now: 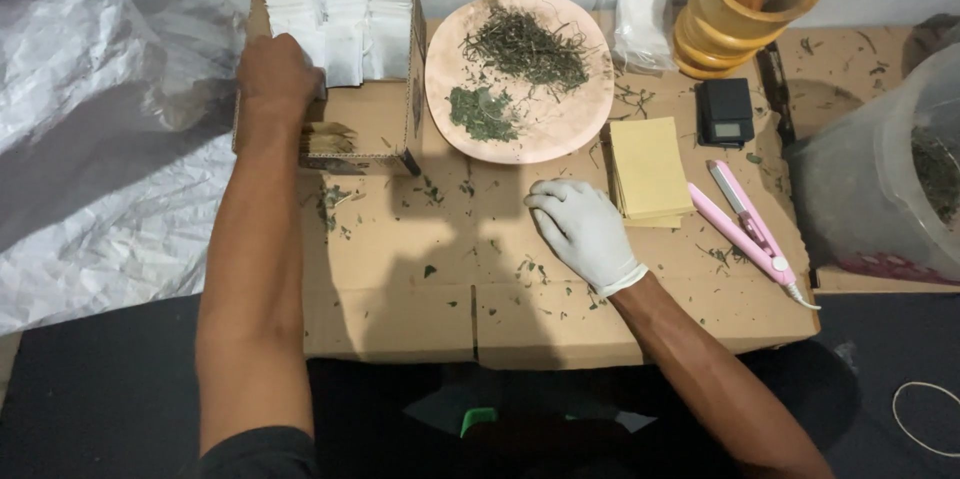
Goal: The person is manually folding and heat-sealing small tea bags using a handheld heat sealer.
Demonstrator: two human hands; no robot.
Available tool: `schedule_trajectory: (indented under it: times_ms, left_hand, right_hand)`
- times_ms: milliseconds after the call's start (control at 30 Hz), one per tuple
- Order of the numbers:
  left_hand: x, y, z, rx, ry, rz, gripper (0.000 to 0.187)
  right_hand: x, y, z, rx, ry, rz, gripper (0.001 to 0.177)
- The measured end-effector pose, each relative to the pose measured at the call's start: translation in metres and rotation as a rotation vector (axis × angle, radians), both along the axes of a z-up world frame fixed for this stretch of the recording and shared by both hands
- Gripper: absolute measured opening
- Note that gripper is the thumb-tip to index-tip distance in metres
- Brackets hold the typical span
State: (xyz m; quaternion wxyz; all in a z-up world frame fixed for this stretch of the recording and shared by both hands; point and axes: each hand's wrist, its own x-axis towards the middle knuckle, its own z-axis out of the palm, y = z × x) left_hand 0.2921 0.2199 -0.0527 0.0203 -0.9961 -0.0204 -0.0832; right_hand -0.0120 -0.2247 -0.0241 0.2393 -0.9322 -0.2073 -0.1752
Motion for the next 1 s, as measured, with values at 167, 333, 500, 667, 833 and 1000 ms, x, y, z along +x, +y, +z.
schedule_trajectory:
  times_ms: [167,333,500,667,833,1000]
  left_hand:
    - [-0.011,-0.006,0.006,-0.037,-0.066,-0.043,0.026]
    - [-0.013,-0.008,0.013,-0.1,-0.066,-0.04,0.019]
    - [-0.029,-0.01,0.03,-0.122,-0.118,-0.105,0.019]
    - [-0.089,-0.044,0.085,-0.16,-0.348,-0.334,0.017]
    - [-0.172,-0.104,0.142,-0.385,-0.357,-0.481,0.01]
    - [-0.238,-0.154,0.166,-0.522,-0.209,-0.47,0.007]
  right_hand:
    - [0.001,0.002,0.003,0.014,-0.019,0.007,0.021]
    - [0.001,0.001,0.0,0.005,-0.01,-0.002,0.02]
    - [0.0,0.0,-0.002,-0.003,-0.002,-0.007,0.022]
    - [-0.002,0.0,-0.001,0.004,-0.006,-0.007,0.021]
    - [-0.002,0.0,0.002,0.01,-0.022,0.011,0.021]
    - [0.002,-0.011,-0.011,-0.113,0.058,0.039,0.018]
